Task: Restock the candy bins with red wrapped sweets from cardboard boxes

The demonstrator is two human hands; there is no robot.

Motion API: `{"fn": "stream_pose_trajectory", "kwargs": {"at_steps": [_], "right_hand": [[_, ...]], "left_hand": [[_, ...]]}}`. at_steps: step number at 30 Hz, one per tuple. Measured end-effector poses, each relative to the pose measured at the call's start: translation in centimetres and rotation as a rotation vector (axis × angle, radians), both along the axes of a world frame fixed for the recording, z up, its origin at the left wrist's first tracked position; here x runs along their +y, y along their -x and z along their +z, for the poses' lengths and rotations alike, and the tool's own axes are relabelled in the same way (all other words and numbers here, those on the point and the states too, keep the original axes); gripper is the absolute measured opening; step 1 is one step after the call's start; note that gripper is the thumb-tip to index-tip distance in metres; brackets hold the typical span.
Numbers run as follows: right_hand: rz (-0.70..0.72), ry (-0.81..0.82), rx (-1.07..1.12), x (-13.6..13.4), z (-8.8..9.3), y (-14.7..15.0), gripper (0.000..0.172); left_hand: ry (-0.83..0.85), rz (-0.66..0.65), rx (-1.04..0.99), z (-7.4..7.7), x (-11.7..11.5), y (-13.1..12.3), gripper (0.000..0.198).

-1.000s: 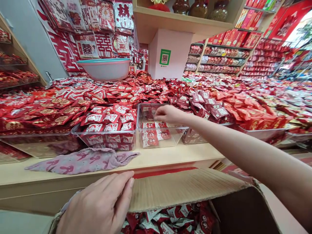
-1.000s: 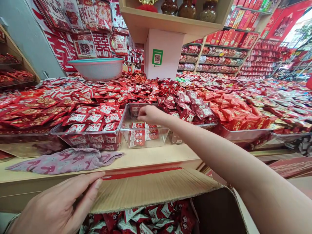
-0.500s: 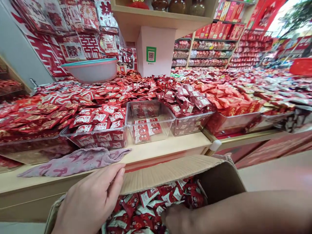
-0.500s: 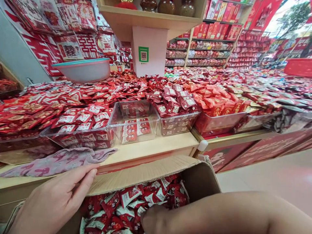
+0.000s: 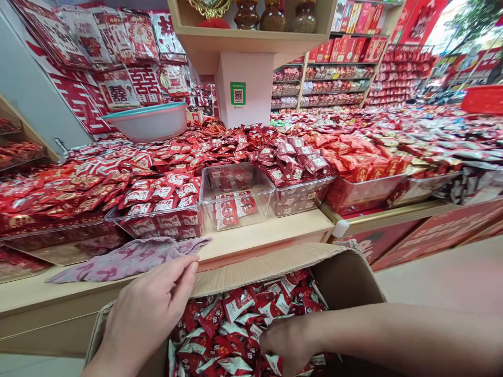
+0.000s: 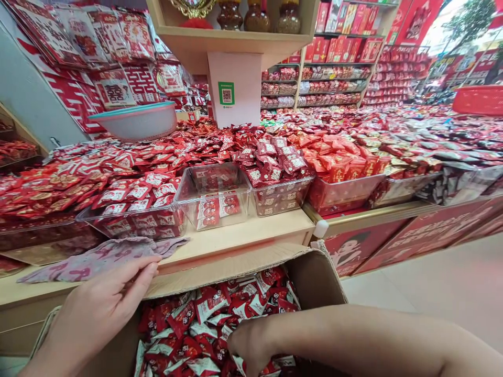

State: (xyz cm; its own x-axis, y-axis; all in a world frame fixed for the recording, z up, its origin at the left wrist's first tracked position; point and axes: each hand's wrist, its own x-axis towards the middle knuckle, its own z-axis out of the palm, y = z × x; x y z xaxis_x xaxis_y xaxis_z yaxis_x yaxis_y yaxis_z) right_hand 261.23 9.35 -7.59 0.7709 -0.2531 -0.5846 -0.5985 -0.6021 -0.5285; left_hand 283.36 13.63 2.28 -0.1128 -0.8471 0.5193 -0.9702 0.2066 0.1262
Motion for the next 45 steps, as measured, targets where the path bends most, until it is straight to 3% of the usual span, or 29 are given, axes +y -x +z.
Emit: {"fn": "stream_pose_trajectory", "kwargs": {"at_steps": [3, 5, 8, 10, 12, 15, 17, 20, 22, 24, 26, 29, 32, 37, 39, 41, 43, 45], "right_hand": [[-0.04, -0.038, -0.077, -0.3, 3.1, 0.6, 0.024], [-0.232, -0.274, -0.328, -0.4, 5.7, 1.1, 0.024], [-0.492, -0.662, -0.669, -0.2, 9.2, 1.3, 0.031], [-0.604, -0.689, -0.849, -0.1, 10.5, 1.1, 0.034], [-0.647, -0.56, -0.984, -0.1, 11.0, 0.8, 0.035], [-0.633, -0.425, -1.126, -0.1, 11.0, 0.6, 0.039], [-0.712, -0.504, -1.179, -0.3, 11.0, 0.5, 0.043], [-0.891, -0.774, -1.13, -0.9, 11.2, 0.5, 0.048], [-0.909, -0.905, -1.084, -1.4, 11.2, 0.4, 0.044], [-0.925, -0.915, -1.122, -1.7, 11.2, 0.2, 0.036], [-0.991, -0.813, -1.22, -1.9, 11.0, 0.1, 0.034], [-1.002, -0.664, -1.288, -1.8, 10.7, 0.0, 0.039], [-0.971, -0.573, -1.296, -1.6, 10.4, 0.0, 0.037], [-0.949, -0.443, -1.32, -1.2, 9.6, 0.2, 0.029], [-0.947, -0.186, -1.358, -1.1, 9.3, 0.3, 0.025], [-0.86, 0.251, -1.431, -1.1, 9.2, 0.6, 0.017], [-0.638, 0.678, -1.486, -1.2, 9.4, 0.8, 0.01], [-0.4, 0.933, -1.498, -1.1, 9.8, 1.0, 0.009]], "left_hand": [[0.063, 0.001, 0.336, 0.4, 0.9, 0.9, 0.022], [0.05, 0.043, 0.615, 0.8, 1.8, 1.8, 0.023], [-0.147, -0.007, 0.823, 1.2, 2.8, 3.4, 0.027], [-0.312, -0.118, 0.814, 1.6, 2.7, 4.3, 0.027], [-0.369, -0.208, 0.776, 2.0, 2.2, 5.1, 0.021], [-0.248, -0.283, 0.756, 2.6, 1.0, 5.7, 0.007], [-0.107, -0.304, 0.799, 2.8, 0.5, 5.8, 0.006], [0.054, -0.337, 0.791, 2.6, 0.4, 5.7, 0.016], [0.081, -0.373, 0.729, 2.2, 0.4, 5.8, 0.02], [0.038, -0.352, 0.774, 1.8, 0.5, 6.1, 0.019], [-0.086, -0.271, 0.992, 1.4, 0.5, 6.6, 0.021], [-0.322, -0.162, 1.298, 1.2, 0.3, 7.4, 0.042], [-0.379, -0.111, 1.295, 1.4, 0.4, 8.1, 0.053], [-0.267, 0.001, 1.259, 1.8, 0.6, 8.5, 0.051], [-0.25, -0.007, 1.256, 1.9, 0.5, 8.3, 0.053], [-0.272, -0.018, 1.305, 2.1, 0.3, 8.2, 0.056], [-0.355, -0.019, 1.438, 2.6, 0.3, 8.3, 0.058], [-0.478, -0.024, 1.603, 3.2, 0.3, 8.6, 0.056]]}}
